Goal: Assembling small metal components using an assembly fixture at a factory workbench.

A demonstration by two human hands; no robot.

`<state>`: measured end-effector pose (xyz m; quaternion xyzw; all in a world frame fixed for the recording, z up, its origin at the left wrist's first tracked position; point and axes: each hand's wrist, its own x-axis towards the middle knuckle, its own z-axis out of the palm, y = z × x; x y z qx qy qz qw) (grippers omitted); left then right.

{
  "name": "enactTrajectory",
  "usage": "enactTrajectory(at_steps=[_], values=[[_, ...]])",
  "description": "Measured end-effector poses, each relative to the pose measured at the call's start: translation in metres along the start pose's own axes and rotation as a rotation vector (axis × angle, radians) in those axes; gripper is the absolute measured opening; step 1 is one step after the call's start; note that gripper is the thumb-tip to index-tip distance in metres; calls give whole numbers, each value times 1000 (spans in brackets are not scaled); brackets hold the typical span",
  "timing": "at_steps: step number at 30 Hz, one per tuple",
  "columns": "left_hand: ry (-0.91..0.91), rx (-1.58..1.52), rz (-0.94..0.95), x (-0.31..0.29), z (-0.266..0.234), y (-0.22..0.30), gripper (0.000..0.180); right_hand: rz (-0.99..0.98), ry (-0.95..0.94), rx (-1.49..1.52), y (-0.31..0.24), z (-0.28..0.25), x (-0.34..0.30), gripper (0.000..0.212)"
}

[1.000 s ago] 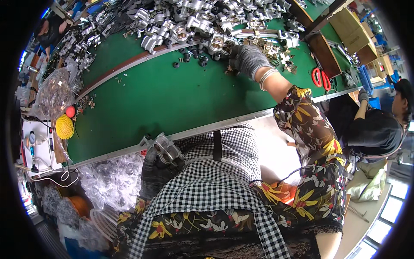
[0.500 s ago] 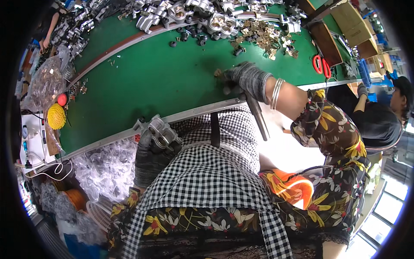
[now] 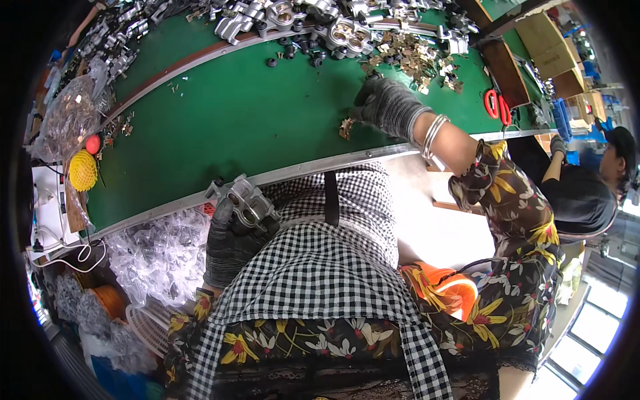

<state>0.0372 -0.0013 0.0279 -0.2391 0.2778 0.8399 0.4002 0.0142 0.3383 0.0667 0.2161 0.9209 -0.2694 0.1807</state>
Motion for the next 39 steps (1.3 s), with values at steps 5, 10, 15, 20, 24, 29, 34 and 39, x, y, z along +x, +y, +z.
enactTrajectory(at_steps=[5, 10, 15, 20, 24, 29, 34, 39], values=[[-46, 0, 2, 2, 12, 1, 39, -114, 35, 122, 19, 20, 10, 17], [-31, 43, -14, 16, 17, 4, 32, -255, 33, 132, -26, -14, -12, 12], [-42, 190, 25, 21, -3, -1, 55, -759, -223, 138, -108, 8, -27, 11], [8, 298, -40, 31, 9, 1, 50, -661, -461, 641, -93, 68, -11, 16], [22, 456, 170, 46, -22, -7, 43, -814, -489, 119, -121, 77, -1, 17], [154, 79, -12, 10, 25, 11, 54, -824, -485, 33, -144, 71, -2, 19], [101, 244, -153, 17, 19, 16, 59, -719, -527, -9, -143, 63, -8, 18], [23, 212, -179, 20, 11, 20, 56, -797, -475, -129, -144, 63, -6, 15]])
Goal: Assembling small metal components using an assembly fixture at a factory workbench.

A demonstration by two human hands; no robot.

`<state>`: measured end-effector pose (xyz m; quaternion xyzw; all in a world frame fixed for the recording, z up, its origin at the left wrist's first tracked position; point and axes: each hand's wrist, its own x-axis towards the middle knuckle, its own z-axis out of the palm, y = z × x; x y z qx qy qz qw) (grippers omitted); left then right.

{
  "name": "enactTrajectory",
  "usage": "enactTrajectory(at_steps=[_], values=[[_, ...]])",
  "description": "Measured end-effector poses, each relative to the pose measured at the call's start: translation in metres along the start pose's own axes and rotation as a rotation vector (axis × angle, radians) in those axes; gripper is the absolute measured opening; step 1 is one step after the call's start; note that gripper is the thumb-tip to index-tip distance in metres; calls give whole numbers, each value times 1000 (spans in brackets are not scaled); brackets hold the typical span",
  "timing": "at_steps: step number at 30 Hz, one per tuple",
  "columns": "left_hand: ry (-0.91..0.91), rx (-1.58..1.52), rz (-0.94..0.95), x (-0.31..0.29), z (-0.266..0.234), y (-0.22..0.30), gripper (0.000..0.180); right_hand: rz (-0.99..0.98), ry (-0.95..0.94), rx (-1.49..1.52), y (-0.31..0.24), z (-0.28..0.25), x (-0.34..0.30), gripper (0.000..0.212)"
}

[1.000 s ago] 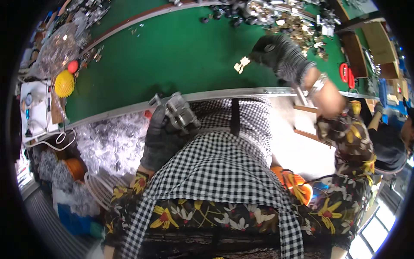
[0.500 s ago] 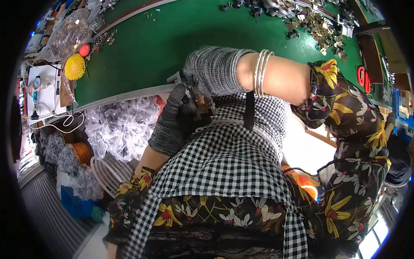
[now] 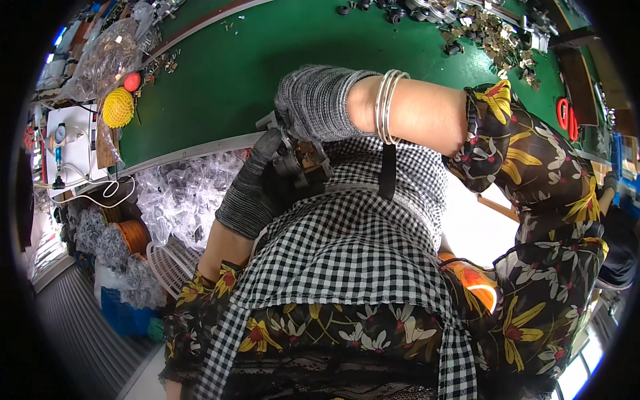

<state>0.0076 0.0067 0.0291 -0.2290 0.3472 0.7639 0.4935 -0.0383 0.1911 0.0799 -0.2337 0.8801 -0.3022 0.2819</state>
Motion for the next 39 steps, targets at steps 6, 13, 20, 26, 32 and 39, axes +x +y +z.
enactTrajectory(at_steps=[6, 13, 20, 26, 32, 39], values=[[3, 57, 17, 3, -5, 5, 57, -7, 12, 31, 6, 4, 9, 15], [-18, 152, 15, 5, -13, 13, 61, 26, -54, -21, 1, 2, 13, 12], [-65, 214, 55, 1, -11, 20, 57, -20, 67, 498, 8, 6, 5, 14], [-101, 173, -29, 0, -17, 23, 54, -26, 94, 137, 1, -1, 5, 18], [-47, 348, 81, 4, -12, 22, 65, 108, 20, 115, 6, 11, 13, 13], [-108, 205, -37, 8, -18, 23, 62, 268, -1, 860, 3, 9, 8, 18]])
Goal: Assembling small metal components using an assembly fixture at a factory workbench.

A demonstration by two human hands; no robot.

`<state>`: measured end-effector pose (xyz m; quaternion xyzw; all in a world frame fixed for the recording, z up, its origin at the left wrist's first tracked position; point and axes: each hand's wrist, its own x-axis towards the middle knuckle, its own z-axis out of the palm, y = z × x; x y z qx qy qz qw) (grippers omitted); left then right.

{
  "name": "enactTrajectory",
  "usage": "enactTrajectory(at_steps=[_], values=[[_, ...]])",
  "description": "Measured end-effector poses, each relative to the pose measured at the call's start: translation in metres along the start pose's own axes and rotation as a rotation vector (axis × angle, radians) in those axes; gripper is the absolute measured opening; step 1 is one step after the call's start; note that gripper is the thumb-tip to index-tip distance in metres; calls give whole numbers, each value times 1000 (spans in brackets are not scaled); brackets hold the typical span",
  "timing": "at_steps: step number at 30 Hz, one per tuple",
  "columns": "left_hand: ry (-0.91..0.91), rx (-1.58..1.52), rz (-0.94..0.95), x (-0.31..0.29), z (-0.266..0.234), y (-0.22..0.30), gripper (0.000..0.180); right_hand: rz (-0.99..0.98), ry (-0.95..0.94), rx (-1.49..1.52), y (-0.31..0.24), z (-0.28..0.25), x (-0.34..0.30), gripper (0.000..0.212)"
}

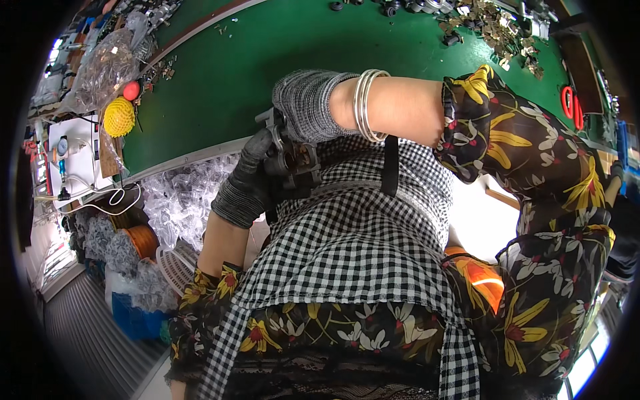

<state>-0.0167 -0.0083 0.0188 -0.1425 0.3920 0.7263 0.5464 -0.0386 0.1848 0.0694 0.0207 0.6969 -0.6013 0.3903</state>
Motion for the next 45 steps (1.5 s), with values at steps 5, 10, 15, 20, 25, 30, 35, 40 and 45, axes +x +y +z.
enactTrajectory(at_steps=[5, 10, 15, 20, 25, 30, 35, 40, 45], values=[[39, -63, -18, 0, 3, -3, 63, -140, -8, -722, -11, -1, -2, 15], [121, 22, 7, 0, 9, -4, 66, -90, -87, -801, -13, -5, 6, 14], [43, 63, -3, -3, 6, -5, 65, -124, -53, -711, 6, 0, 11, 13], [88, 77, 9, 3, 6, -10, 63, -205, 43, -799, 28, -5, 20, 14], [85, -14, 93, 6, 23, -13, 62, -330, 166, -895, 24, -13, 8, 18], [203, -48, 140, 13, 33, -18, 59, -355, 438, -870, -43, -30, -34, 32], [253, -203, 165, 16, 63, -23, 57, -1178, 314, 27, -38, -15, -77, 25], [263, -249, 186, 25, 63, -28, 64, -1426, 970, -637, -32, 3, -58, 20], [396, -482, 92, 36, 50, -29, 63, -1659, 904, -350, -35, 8, -32, 23]])
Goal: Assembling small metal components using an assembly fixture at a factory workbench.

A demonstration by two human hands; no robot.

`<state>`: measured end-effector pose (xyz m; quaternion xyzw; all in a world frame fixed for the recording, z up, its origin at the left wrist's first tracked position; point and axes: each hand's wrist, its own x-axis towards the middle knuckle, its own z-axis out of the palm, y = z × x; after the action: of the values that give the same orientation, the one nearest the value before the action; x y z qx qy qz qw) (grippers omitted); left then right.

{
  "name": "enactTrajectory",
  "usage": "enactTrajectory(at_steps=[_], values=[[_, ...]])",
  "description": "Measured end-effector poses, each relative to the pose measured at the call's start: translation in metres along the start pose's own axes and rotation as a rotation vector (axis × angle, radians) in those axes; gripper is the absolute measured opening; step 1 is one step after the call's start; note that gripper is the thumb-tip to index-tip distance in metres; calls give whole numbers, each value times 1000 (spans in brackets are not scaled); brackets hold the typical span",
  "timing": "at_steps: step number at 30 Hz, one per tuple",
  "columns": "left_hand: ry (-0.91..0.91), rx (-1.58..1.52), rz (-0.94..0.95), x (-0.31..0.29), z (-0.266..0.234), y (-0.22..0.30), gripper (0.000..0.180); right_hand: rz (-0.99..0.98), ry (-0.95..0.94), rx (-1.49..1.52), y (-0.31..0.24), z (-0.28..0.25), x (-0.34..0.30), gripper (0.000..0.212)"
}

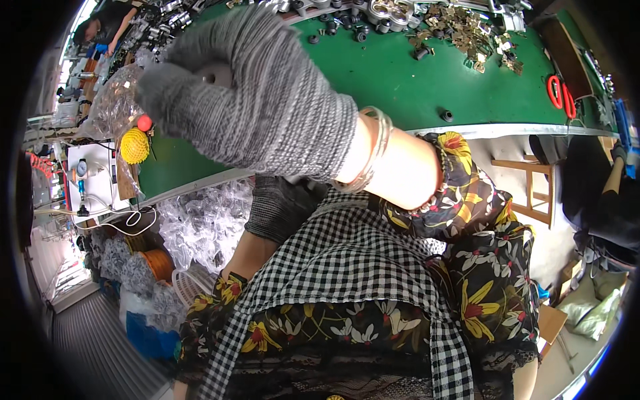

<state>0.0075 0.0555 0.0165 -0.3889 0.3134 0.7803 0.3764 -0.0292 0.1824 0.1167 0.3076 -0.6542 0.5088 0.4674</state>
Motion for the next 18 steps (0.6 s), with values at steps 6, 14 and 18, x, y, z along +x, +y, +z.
enactTrajectory(at_steps=[6, 14, 18], values=[[-132, 1929, 1635, 31, -37, -9, 38, 126, -286, -53, -2, 1, -11, 28], [-99, 73, 49, -5, -4, -1, 40, 796, -113, 488, -24, -5, 12, 22], [-491, 303, 265, 46, -71, -2, 43, 633, -286, 232, -20, 5, -1, 22]])
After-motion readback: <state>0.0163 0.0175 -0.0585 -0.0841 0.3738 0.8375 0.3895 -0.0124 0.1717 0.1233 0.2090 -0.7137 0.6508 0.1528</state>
